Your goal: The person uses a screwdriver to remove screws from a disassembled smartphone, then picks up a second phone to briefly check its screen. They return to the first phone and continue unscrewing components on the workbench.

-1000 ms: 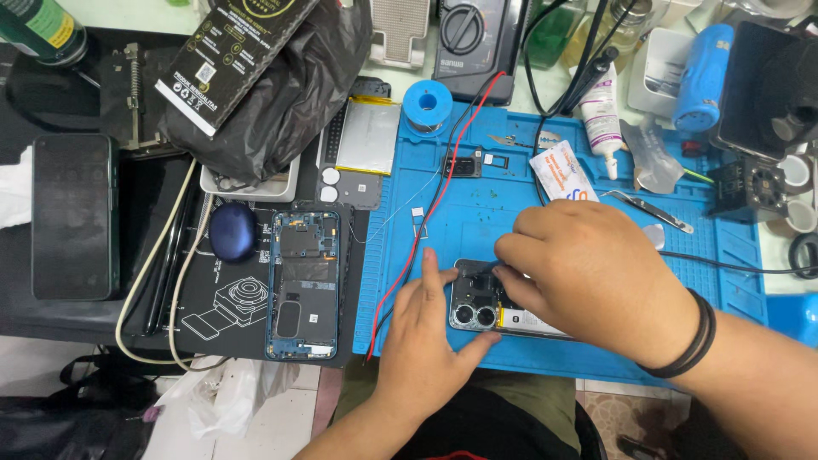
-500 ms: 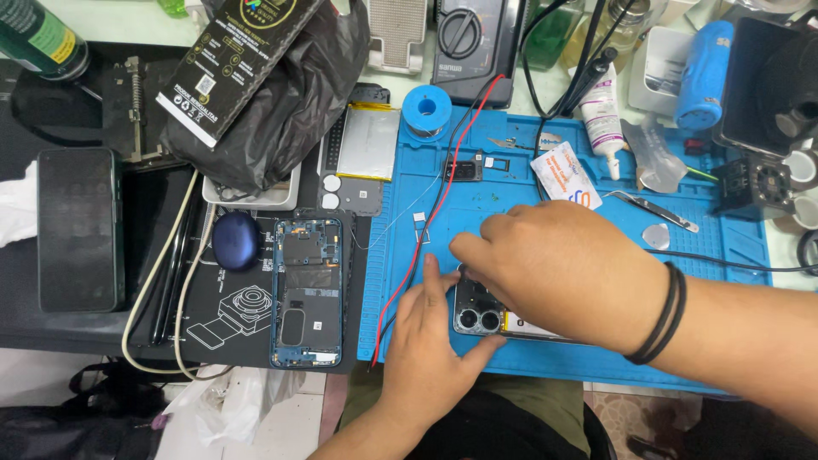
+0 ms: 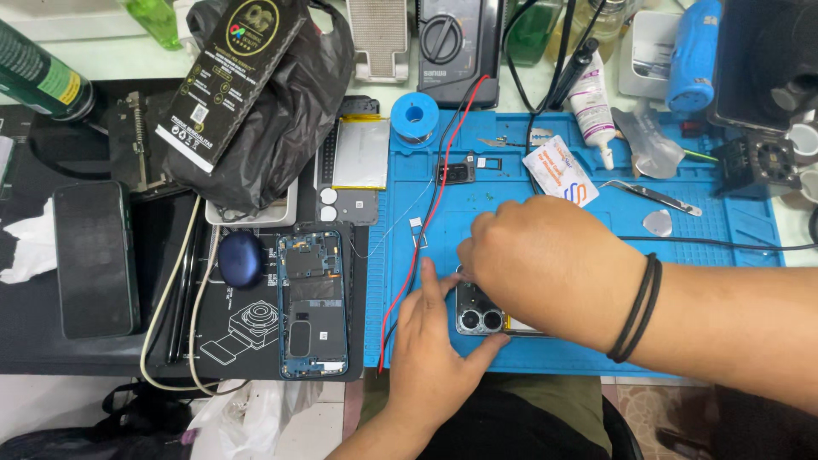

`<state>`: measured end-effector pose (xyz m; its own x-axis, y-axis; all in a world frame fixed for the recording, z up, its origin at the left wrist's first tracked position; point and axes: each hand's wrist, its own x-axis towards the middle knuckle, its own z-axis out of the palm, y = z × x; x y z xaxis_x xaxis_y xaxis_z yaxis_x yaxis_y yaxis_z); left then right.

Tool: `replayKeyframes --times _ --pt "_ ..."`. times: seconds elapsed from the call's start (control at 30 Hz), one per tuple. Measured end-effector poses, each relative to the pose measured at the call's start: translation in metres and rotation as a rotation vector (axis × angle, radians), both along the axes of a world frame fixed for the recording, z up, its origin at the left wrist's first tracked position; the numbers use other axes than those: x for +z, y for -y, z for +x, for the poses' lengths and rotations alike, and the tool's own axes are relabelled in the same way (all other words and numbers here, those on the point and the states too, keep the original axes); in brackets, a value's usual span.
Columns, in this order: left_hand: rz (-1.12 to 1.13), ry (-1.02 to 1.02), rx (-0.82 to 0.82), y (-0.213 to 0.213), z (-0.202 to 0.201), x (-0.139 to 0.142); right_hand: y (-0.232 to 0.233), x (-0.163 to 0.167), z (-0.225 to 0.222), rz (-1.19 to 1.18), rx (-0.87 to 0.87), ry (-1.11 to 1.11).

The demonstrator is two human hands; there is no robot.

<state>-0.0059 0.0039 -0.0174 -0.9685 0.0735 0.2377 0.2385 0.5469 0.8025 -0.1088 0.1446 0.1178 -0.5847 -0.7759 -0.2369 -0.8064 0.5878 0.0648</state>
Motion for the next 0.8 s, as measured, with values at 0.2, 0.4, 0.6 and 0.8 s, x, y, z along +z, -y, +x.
replayKeyframes --times 0.2,0.4,0.6,0.8 --pt "-0.009 -0.004 -0.006 0.0001 0.0001 -0.0011 0.0019 0.0009 0.0004 -0.123 -0.022 -0.025" --pt "-0.019 -0.027 -0.003 -0.0001 0.0012 -0.0028 0.0014 0.0005 0.0008 -0.053 -0.065 0.020" --pt "-0.035 0.003 -0.004 0.0000 0.0002 -0.0033 0.0029 0.0029 0.0023 -0.104 -0.012 -0.021" --pt "-0.039 0.002 0.007 -0.0013 0.0012 -0.0039 0.0063 -0.0038 0.0045 -0.058 -0.095 0.053"
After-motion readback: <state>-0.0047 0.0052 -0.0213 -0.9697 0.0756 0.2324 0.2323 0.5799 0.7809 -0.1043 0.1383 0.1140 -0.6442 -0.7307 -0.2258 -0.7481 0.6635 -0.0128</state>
